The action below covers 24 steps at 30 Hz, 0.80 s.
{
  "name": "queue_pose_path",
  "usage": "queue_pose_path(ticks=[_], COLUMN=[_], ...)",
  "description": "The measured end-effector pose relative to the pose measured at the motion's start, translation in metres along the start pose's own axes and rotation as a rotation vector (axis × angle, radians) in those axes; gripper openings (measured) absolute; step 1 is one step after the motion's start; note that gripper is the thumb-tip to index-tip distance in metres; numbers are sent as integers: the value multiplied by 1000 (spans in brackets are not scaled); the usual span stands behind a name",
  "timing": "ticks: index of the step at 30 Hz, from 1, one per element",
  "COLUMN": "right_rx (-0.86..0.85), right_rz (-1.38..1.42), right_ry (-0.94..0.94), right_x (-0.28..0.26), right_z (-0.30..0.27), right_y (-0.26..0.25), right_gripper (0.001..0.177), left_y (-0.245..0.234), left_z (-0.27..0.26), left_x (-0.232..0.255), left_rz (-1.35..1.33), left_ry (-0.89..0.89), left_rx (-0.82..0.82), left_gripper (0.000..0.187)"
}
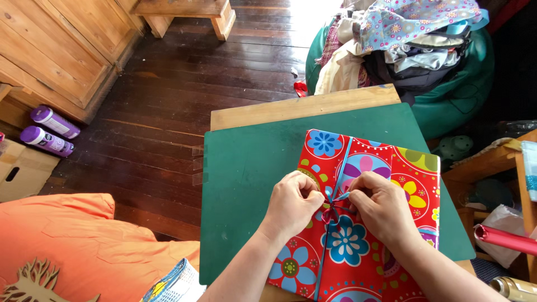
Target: The person wraps a gift with floral wrapping paper and ties a decorative ribbon around it. They measure and cut the ribbon with scissors, then tie a bow on top of the wrapped present.
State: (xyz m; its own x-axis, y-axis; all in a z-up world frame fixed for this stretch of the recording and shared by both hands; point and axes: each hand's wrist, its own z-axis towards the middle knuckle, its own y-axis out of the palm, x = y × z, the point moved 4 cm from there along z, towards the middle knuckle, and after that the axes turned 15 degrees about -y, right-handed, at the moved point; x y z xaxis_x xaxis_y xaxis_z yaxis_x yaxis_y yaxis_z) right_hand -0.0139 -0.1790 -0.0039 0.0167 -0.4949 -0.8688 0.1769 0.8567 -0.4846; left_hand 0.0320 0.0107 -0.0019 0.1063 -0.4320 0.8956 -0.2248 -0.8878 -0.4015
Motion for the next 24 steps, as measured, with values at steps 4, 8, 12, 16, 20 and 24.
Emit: queue_pose_path(ticks=[4, 8, 12, 16, 20, 24], right_rx=[-2, -18, -7, -3, 18, 41], right_rz=[-53, -50, -58, 45, 20, 101], right_ry=[-23, 43, 36, -60, -10, 41], right_x=[-9, -9, -8, -9, -4, 3], right_z=[0, 1, 0, 2, 3, -4], right_y=[-1, 1, 1, 2, 3, -4], right_gripper=[10, 12, 11, 12, 14, 14], left_y=[-2, -3, -3, -4, -5, -13], left_z=[-4, -8, -7, 1, 6, -8], left_x=[-1, -3, -6, -3, 2, 16], left_rz=[6, 9, 28, 44, 5, -37], left_ry=[44, 122, 102, 100, 24, 164], left_rx=[39, 77, 73, 77, 67, 172], left_gripper=[13, 13, 14, 10, 19, 14])
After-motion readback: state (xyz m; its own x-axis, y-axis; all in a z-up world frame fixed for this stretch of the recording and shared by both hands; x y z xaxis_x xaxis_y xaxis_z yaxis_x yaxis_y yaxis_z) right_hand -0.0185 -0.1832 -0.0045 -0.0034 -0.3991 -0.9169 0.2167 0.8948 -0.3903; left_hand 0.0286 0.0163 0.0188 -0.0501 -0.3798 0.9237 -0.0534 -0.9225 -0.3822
